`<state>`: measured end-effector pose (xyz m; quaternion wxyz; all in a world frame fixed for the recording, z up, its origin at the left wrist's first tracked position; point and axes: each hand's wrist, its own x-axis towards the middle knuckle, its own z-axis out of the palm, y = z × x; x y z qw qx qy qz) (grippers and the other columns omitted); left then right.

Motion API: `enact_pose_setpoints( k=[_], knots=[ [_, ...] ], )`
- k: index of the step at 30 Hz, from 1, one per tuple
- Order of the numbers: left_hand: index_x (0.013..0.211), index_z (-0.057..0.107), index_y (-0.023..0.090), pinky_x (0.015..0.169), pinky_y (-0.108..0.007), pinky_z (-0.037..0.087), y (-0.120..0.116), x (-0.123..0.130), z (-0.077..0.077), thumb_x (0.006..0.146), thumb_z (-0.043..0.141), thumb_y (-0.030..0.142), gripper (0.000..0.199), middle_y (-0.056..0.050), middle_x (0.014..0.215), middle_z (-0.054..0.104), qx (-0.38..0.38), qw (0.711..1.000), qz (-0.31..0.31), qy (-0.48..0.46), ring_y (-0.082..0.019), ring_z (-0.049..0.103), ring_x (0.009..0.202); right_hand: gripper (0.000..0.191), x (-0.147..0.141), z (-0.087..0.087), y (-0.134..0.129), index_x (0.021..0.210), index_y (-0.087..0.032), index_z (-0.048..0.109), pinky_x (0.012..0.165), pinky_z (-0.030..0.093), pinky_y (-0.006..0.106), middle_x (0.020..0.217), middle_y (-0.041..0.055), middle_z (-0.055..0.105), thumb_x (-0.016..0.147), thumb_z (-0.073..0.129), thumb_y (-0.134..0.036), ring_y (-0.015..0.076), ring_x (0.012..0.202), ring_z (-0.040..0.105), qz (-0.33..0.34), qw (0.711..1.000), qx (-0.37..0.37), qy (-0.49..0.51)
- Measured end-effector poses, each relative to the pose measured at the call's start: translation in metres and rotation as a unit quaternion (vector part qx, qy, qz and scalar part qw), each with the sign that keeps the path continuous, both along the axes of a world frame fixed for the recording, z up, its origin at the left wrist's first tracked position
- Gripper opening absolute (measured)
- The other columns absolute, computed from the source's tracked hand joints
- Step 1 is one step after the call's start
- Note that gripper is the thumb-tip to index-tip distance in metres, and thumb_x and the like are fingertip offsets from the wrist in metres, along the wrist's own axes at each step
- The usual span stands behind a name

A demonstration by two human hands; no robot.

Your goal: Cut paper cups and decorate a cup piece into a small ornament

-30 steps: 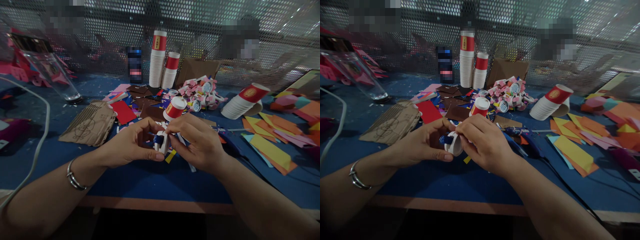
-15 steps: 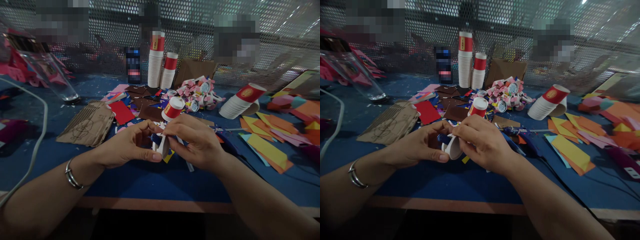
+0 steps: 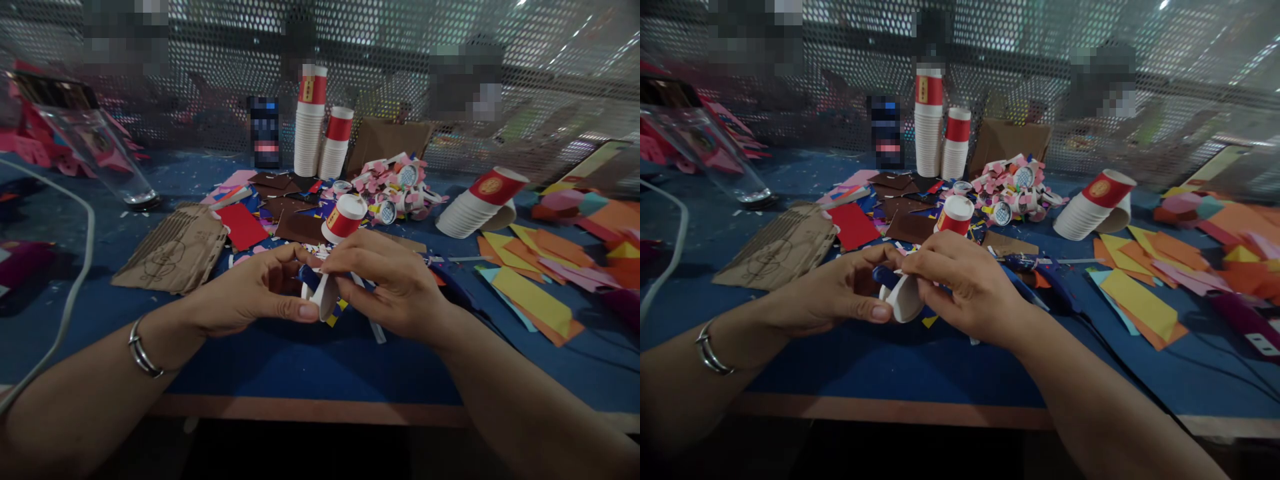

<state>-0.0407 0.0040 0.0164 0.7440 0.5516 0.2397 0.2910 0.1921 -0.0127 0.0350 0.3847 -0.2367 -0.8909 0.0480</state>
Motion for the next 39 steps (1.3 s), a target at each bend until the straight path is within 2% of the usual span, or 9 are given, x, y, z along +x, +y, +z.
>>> enact_pose_setpoints(
  k=[9, 15, 24, 30, 32, 35, 39],
  knots=[
    [0.107, 0.070, 0.021, 0.072, -0.018, 0.052, -0.0005, -0.0007, 0.0008, 0.075, 0.096, 0.019, 0.041, 0.003, 0.091, 0.070, -0.033, 0.999, -0.018, -0.019, -0.008, 0.065, 0.080, 0.022, 0.0015, -0.0006, 0.0003, 0.111, -0.020, 0.072, 0.081, 0.057, 0.033, 0.099, 0.0067, 0.076, 0.098, 0.058, -0.009, 0.0177, 0.092, 0.071, 0.009, 1.000, -0.028, 0.005],
    [0.105, 0.070, 0.020, 0.073, -0.023, 0.055, -0.0006, -0.0007, 0.0003, 0.072, 0.098, 0.023, 0.044, 0.002, 0.088, 0.072, -0.048, 0.999, -0.008, 0.008, -0.011, 0.067, 0.078, 0.021, 0.0013, -0.0018, 0.0021, 0.108, -0.020, 0.072, 0.079, 0.057, 0.032, 0.098, 0.0063, 0.077, 0.098, 0.058, -0.008, 0.0173, 0.091, 0.072, 0.008, 0.999, -0.037, 0.007],
    [0.104, 0.077, 0.021, 0.076, -0.023, 0.050, 0.0031, -0.0016, -0.0024, 0.068, 0.100, 0.027, 0.043, 0.002, 0.089, 0.072, 0.013, 0.997, 0.034, 0.062, -0.012, 0.064, 0.082, 0.013, 0.0013, -0.0053, 0.0032, 0.099, -0.018, 0.070, 0.074, 0.055, 0.030, 0.092, 0.0062, 0.076, 0.097, 0.060, -0.009, 0.0173, 0.084, 0.071, -0.010, 0.998, -0.059, 0.015],
    [0.113, 0.081, 0.025, 0.081, -0.024, 0.051, 0.0036, -0.0012, -0.0036, 0.071, 0.099, 0.026, 0.046, 0.000, 0.096, 0.076, 0.055, 0.993, 0.051, 0.087, -0.013, 0.065, 0.088, 0.008, 0.0010, -0.0055, 0.0038, 0.099, -0.019, 0.068, 0.072, 0.052, 0.030, 0.092, 0.0055, 0.075, 0.099, 0.062, -0.013, 0.0175, 0.083, 0.069, -0.034, 0.999, -0.039, -0.005],
    [0.118, 0.080, 0.026, 0.087, -0.027, 0.053, 0.0032, -0.0005, -0.0046, 0.074, 0.097, 0.026, 0.046, -0.002, 0.105, 0.078, 0.065, 0.994, 0.050, 0.073, -0.015, 0.069, 0.096, 0.007, 0.0004, -0.0063, 0.0038, 0.097, -0.019, 0.067, 0.073, 0.052, 0.031, 0.092, 0.0057, 0.074, 0.100, 0.063, -0.014, 0.0180, 0.083, 0.068, -0.047, 0.999, -0.025, -0.004],
    [0.120, 0.078, 0.023, 0.097, -0.033, 0.056, 0.0025, 0.0009, -0.0059, 0.076, 0.095, 0.024, 0.048, -0.006, 0.119, 0.079, 0.079, 0.995, 0.052, 0.043, -0.021, 0.072, 0.108, 0.007, -0.0014, -0.0079, 0.0033, 0.096, -0.019, 0.067, 0.078, 0.054, 0.033, 0.091, 0.0059, 0.074, 0.101, 0.064, -0.016, 0.0193, 0.086, 0.069, -0.061, 0.998, -0.009, 0.008],
    [0.122, 0.076, 0.020, 0.096, -0.032, 0.057, 0.0000, 0.0035, -0.0058, 0.078, 0.092, 0.018, 0.047, -0.007, 0.120, 0.080, 0.074, 0.994, 0.074, 0.044, -0.020, 0.074, 0.108, 0.006, -0.0040, -0.0098, 0.0024, 0.096, -0.019, 0.067, 0.080, 0.055, 0.034, 0.093, 0.0074, 0.074, 0.101, 0.065, -0.017, 0.0209, 0.089, 0.069, -0.083, 0.996, 0.015, 0.004]
  ],
)
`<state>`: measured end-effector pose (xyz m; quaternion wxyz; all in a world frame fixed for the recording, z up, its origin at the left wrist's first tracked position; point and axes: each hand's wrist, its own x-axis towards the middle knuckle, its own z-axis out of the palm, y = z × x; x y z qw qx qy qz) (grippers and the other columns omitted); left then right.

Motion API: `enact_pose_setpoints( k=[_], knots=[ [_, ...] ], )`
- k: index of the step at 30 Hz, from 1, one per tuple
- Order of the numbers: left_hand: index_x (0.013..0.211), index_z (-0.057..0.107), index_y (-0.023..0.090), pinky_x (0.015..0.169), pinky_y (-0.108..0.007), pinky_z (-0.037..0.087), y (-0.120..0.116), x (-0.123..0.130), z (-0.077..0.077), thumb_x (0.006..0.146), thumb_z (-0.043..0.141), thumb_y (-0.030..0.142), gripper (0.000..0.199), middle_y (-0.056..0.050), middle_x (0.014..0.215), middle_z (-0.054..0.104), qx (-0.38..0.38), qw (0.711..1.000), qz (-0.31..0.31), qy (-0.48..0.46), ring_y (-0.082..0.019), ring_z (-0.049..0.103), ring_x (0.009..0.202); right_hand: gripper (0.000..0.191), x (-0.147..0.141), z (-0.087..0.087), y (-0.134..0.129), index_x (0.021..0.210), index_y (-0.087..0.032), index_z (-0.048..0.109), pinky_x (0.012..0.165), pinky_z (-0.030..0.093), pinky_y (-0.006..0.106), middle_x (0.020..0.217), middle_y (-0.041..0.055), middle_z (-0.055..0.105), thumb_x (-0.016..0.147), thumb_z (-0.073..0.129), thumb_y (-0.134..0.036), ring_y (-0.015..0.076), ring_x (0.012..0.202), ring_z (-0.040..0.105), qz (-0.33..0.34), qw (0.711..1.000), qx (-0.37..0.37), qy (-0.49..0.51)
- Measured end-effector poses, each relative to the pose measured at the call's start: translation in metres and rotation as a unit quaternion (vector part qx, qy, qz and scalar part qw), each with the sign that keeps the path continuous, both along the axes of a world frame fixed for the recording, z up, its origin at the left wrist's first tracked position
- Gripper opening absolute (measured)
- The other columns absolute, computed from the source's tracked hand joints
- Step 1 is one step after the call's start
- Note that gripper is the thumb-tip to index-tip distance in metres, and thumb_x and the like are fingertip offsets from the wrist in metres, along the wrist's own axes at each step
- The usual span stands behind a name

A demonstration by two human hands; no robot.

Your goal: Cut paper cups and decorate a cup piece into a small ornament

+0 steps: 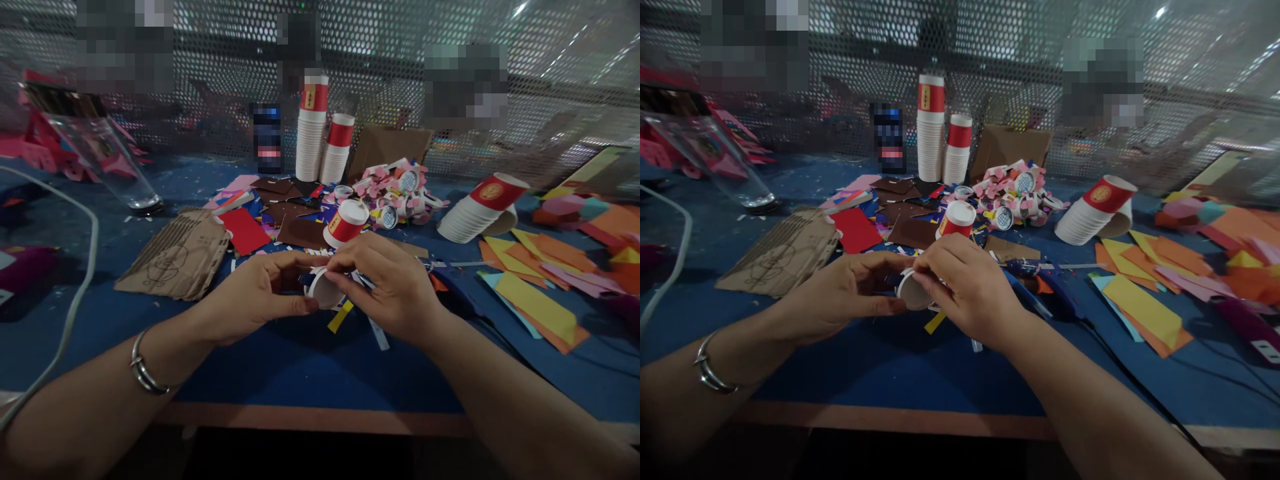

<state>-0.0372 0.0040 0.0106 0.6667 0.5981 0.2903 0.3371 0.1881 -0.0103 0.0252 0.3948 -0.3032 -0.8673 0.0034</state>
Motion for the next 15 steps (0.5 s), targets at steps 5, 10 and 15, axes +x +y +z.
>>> enact_pose_setpoints(
  k=[5, 10, 15],
  knots=[
    [0.126, 0.073, 0.019, 0.096, -0.033, 0.058, -0.0054, 0.0041, 0.0007, 0.078, 0.090, 0.021, 0.051, -0.007, 0.121, 0.079, 0.023, 0.998, 0.047, 0.017, -0.021, 0.073, 0.113, 0.007, -0.0021, -0.0017, -0.0006, 0.097, -0.020, 0.069, 0.083, 0.056, 0.036, 0.095, 0.0077, 0.075, 0.102, 0.064, -0.017, 0.0219, 0.091, 0.069, -0.012, 0.999, 0.020, -0.022],
    [0.120, 0.076, 0.018, 0.090, -0.032, 0.056, -0.0070, 0.0059, 0.0008, 0.080, 0.086, 0.023, 0.041, -0.006, 0.111, 0.081, 0.043, 0.993, 0.094, 0.064, -0.020, 0.073, 0.102, 0.008, -0.0038, -0.0027, -0.0010, 0.100, -0.019, 0.070, 0.085, 0.057, 0.037, 0.097, 0.0083, 0.074, 0.102, 0.063, -0.015, 0.0221, 0.093, 0.069, -0.023, 0.999, 0.031, -0.019],
    [0.105, 0.078, 0.017, 0.087, -0.028, 0.054, -0.0068, 0.0073, 0.0020, 0.075, 0.090, 0.021, 0.032, -0.003, 0.104, 0.080, 0.039, 0.991, 0.129, 0.021, -0.015, 0.070, 0.093, 0.007, -0.0062, -0.0031, -0.0028, 0.104, -0.018, 0.070, 0.084, 0.058, 0.037, 0.100, 0.0099, 0.074, 0.100, 0.065, -0.013, 0.0225, 0.094, 0.071, -0.031, 0.999, 0.036, 0.007]
  ],
)
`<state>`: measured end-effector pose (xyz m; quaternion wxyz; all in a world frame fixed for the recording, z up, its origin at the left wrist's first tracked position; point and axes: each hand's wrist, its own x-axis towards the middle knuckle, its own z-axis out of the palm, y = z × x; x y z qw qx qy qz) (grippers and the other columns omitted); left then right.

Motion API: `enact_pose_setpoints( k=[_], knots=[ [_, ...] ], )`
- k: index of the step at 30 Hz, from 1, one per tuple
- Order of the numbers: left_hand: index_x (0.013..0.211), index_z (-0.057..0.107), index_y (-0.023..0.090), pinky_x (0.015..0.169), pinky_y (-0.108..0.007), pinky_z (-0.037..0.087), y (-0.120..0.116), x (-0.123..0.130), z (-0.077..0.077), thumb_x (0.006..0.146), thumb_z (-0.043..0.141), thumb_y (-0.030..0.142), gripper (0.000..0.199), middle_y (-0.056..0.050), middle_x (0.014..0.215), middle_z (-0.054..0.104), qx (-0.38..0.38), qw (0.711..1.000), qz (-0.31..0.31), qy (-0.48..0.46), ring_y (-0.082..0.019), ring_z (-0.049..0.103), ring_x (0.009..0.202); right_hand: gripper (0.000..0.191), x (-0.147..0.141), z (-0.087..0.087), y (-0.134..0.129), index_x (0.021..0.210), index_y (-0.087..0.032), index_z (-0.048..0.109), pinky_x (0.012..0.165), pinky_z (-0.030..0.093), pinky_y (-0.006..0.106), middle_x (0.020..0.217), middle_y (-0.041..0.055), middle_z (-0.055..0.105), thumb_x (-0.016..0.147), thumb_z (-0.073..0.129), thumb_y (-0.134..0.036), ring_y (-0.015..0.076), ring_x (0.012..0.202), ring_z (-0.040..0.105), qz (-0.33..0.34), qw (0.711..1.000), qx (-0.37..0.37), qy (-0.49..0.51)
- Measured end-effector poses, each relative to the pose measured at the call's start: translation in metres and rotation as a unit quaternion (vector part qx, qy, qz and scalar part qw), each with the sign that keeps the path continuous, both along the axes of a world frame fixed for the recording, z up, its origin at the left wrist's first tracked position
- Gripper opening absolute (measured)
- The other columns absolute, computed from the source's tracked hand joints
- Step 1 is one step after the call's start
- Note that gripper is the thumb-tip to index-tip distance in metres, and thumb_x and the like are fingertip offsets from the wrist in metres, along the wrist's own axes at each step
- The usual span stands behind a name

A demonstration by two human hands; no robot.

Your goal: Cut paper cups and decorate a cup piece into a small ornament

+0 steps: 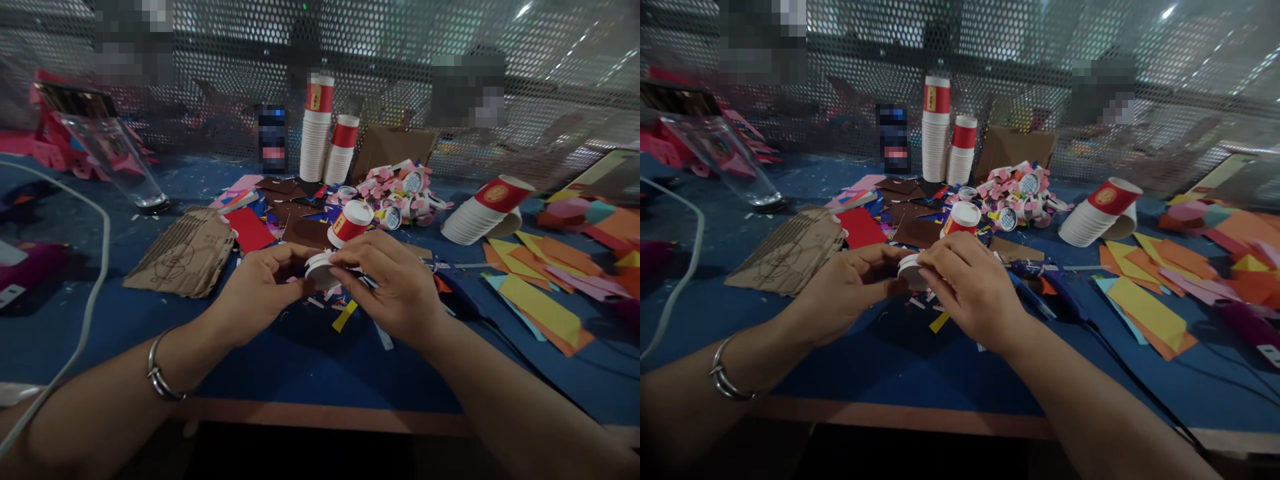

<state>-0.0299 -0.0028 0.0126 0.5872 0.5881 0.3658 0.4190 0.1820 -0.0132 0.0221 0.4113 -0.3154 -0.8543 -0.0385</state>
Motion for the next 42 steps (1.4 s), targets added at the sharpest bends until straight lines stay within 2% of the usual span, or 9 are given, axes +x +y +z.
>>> enact_pose_setpoints(
  k=[5, 12, 17, 20, 29, 35, 42],
  knots=[
    [0.095, 0.074, 0.017, 0.082, -0.025, 0.052, -0.004, 0.003, -0.002, 0.075, 0.088, 0.016, 0.025, 0.001, 0.093, 0.074, -0.011, 1.000, 0.004, -0.016, -0.012, 0.065, 0.085, 0.008, -0.003, -0.001, -0.002, 0.104, -0.019, 0.070, 0.083, 0.057, 0.037, 0.099, 0.0086, 0.074, 0.100, 0.065, -0.014, 0.0216, 0.093, 0.071, -0.005, 1.000, 0.005, 0.013],
    [0.086, 0.060, 0.018, 0.079, -0.030, 0.059, -0.010, 0.004, 0.005, 0.081, 0.079, 0.025, 0.020, 0.002, 0.086, 0.063, -0.141, 0.981, -0.038, -0.123, -0.015, 0.063, 0.086, 0.009, -0.004, 0.003, -0.005, 0.105, -0.016, 0.072, 0.083, 0.056, 0.034, 0.100, 0.0098, 0.074, 0.099, 0.067, -0.011, 0.0201, 0.093, 0.071, 0.030, 0.999, -0.008, 0.031],
    [0.081, 0.057, 0.017, 0.076, -0.024, 0.051, -0.007, 0.001, 0.008, 0.085, 0.077, 0.024, 0.021, 0.002, 0.080, 0.062, -0.103, 0.984, -0.086, -0.115, -0.011, 0.057, 0.079, 0.009, -0.002, 0.004, -0.005, 0.105, -0.020, 0.070, 0.085, 0.058, 0.035, 0.101, 0.0078, 0.074, 0.098, 0.070, -0.015, 0.0212, 0.096, 0.072, 0.046, 0.998, -0.013, 0.038],
    [0.083, 0.057, 0.017, 0.076, -0.024, 0.047, -0.005, -0.001, 0.007, 0.088, 0.077, 0.024, 0.022, 0.001, 0.080, 0.063, -0.081, 0.984, -0.110, -0.114, -0.012, 0.058, 0.079, 0.009, -0.002, 0.004, -0.006, 0.106, -0.021, 0.070, 0.086, 0.059, 0.036, 0.103, 0.0075, 0.074, 0.098, 0.070, -0.016, 0.0211, 0.097, 0.072, 0.042, 0.998, -0.009, 0.039],
    [0.078, 0.056, 0.018, 0.073, -0.024, 0.044, -0.008, 0.002, 0.007, 0.085, 0.082, 0.024, 0.027, 0.001, 0.085, 0.063, -0.039, 0.984, -0.093, -0.147, -0.011, 0.056, 0.079, 0.011, -0.003, 0.007, -0.009, 0.105, -0.019, 0.074, 0.081, 0.059, 0.036, 0.100, 0.0081, 0.076, 0.097, 0.071, -0.013, 0.0201, 0.091, 0.073, 0.034, 0.997, 0.030, 0.058],
    [0.075, 0.057, 0.019, 0.073, -0.024, 0.047, -0.012, 0.005, 0.013, 0.083, 0.081, 0.022, 0.025, 0.001, 0.090, 0.065, -0.060, 0.984, -0.068, -0.152, -0.011, 0.058, 0.079, 0.011, -0.003, 0.010, -0.012, 0.103, -0.023, 0.072, 0.080, 0.059, 0.039, 0.099, 0.0074, 0.078, 0.098, 0.070, -0.013, 0.0213, 0.090, 0.073, 0.021, 0.998, 0.021, 0.050],
    [0.076, 0.057, 0.019, 0.075, -0.024, 0.048, -0.012, 0.006, 0.010, 0.084, 0.081, 0.022, 0.026, 0.000, 0.099, 0.068, -0.057, 0.986, -0.064, -0.144, -0.012, 0.058, 0.082, 0.012, -0.003, 0.010, -0.012, 0.104, -0.024, 0.073, 0.079, 0.061, 0.040, 0.099, 0.0075, 0.078, 0.099, 0.069, -0.014, 0.0222, 0.090, 0.073, 0.031, 0.998, 0.020, 0.047]
  ],
)
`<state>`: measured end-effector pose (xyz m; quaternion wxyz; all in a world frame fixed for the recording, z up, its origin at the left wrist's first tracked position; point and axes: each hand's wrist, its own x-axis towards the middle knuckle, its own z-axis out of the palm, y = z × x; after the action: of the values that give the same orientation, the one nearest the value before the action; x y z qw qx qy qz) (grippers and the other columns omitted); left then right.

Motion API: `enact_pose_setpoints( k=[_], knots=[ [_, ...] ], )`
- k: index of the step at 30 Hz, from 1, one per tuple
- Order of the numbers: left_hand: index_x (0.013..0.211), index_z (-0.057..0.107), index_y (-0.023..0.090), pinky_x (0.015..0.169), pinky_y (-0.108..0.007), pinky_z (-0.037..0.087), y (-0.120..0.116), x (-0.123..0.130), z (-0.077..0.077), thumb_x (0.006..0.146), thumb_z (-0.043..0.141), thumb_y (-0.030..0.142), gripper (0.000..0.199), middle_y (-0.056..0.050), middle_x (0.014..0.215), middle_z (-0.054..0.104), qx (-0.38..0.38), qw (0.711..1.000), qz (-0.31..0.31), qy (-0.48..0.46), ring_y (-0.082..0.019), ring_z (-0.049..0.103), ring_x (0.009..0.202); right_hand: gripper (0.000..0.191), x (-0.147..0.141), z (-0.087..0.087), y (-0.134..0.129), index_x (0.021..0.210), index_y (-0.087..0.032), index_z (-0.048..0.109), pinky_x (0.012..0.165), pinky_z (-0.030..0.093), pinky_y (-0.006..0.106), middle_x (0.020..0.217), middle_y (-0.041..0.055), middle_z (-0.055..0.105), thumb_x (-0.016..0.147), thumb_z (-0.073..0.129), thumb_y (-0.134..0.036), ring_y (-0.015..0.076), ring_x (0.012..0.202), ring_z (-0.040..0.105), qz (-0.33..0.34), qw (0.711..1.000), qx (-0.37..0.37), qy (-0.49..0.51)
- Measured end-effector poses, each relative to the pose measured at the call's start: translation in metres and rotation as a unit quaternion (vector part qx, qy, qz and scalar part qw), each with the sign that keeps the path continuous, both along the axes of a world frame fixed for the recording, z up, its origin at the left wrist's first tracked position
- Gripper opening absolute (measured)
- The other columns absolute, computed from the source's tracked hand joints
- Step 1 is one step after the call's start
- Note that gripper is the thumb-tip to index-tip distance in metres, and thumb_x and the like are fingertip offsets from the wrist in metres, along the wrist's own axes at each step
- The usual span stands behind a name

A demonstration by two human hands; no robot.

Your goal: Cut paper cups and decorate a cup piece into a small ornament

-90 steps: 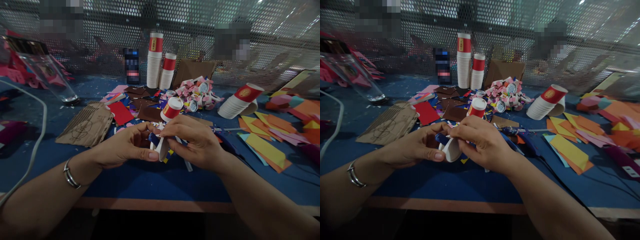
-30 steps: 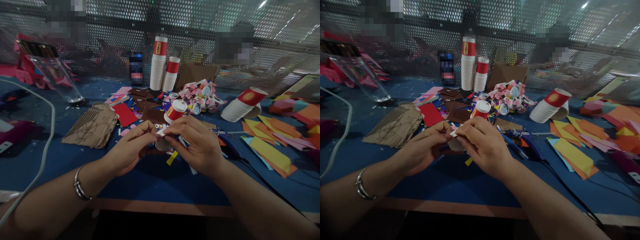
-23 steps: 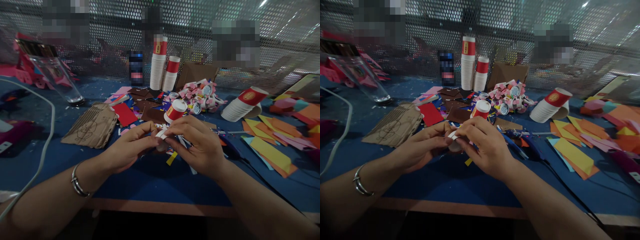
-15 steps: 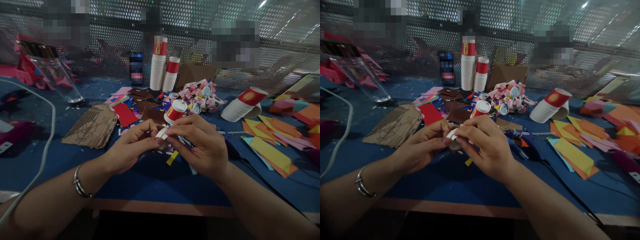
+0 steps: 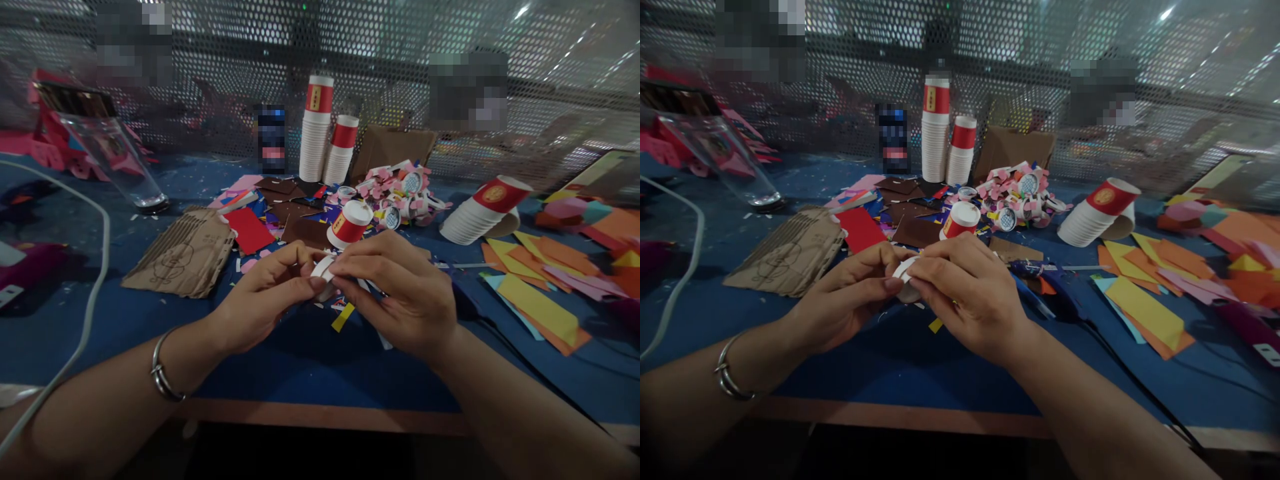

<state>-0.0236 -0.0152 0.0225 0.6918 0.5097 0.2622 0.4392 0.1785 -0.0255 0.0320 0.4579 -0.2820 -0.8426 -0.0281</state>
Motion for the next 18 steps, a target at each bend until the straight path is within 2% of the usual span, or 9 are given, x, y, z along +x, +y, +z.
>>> enact_pose_setpoints(
  k=[7, 11, 18],
  knots=[
    [0.078, 0.056, 0.019, 0.081, -0.025, 0.049, 0.0020, -0.0048, -0.0070, 0.087, 0.082, 0.025, 0.028, -0.002, 0.104, 0.064, 0.079, 0.996, -0.011, 0.037, -0.014, 0.057, 0.090, 0.008, -0.0002, 0.0004, 0.0015, 0.102, -0.021, 0.070, 0.082, 0.061, 0.038, 0.097, 0.0078, 0.078, 0.098, 0.071, -0.014, 0.0215, 0.091, 0.074, 0.024, 1.000, 0.004, -0.002],
    [0.079, 0.056, 0.019, 0.082, -0.026, 0.048, 0.0029, -0.0076, -0.0049, 0.089, 0.080, 0.027, 0.027, -0.004, 0.107, 0.064, 0.130, 0.988, -0.010, 0.079, -0.015, 0.057, 0.093, 0.006, 0.0013, 0.0008, 0.0024, 0.100, -0.022, 0.069, 0.082, 0.060, 0.038, 0.095, 0.0065, 0.078, 0.098, 0.073, -0.019, 0.0214, 0.091, 0.074, 0.012, 1.000, -0.002, -0.006],
    [0.086, 0.058, 0.021, 0.068, -0.025, 0.045, 0.0024, -0.0079, -0.0012, 0.091, 0.078, 0.034, 0.025, 0.001, 0.082, 0.056, 0.146, 0.982, -0.002, 0.123, -0.013, 0.052, 0.074, 0.010, 0.0035, -0.0020, 0.0045, 0.102, -0.022, 0.069, 0.086, 0.059, 0.039, 0.097, 0.0064, 0.078, 0.096, 0.077, -0.023, 0.0220, 0.093, 0.073, -0.004, 1.000, -0.028, 0.012]
  ],
)
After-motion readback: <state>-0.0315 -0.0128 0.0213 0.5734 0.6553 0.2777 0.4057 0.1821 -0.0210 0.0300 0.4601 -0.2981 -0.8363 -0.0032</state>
